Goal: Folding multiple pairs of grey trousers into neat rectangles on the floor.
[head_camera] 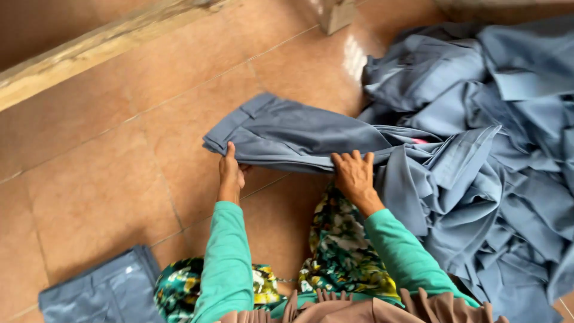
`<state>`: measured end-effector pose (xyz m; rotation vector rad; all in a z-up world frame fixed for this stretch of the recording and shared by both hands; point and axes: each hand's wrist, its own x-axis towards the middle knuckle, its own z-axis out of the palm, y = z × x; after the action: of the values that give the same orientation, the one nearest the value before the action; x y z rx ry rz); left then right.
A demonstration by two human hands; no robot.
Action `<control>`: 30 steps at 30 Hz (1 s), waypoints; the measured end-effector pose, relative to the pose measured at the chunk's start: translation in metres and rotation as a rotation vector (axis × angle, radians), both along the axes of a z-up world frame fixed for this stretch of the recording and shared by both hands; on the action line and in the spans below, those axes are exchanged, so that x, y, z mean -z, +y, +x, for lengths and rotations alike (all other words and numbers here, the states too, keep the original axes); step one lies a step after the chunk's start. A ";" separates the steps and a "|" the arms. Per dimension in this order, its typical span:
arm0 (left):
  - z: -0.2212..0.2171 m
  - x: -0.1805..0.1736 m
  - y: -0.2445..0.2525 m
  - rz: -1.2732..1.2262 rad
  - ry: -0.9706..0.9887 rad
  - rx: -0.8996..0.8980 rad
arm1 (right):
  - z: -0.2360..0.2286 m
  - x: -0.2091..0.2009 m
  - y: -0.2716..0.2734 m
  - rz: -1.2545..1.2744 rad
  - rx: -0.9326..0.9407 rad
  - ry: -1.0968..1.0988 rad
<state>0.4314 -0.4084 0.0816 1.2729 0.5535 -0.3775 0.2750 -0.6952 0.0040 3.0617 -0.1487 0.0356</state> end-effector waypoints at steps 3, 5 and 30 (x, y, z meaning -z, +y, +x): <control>-0.003 0.050 0.047 -0.061 0.114 -0.097 | 0.015 0.055 -0.004 -0.001 -0.014 -0.061; -0.011 0.062 0.064 -0.096 0.191 -0.110 | 0.019 0.068 0.000 -0.028 0.004 0.126; -0.078 0.194 0.244 -0.061 0.438 -0.794 | 0.040 0.118 0.144 0.088 -0.185 0.186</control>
<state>0.3537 -0.1649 -0.1122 0.8172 1.3451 0.0050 0.3153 -0.5508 -0.1140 3.1335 0.1475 -0.2503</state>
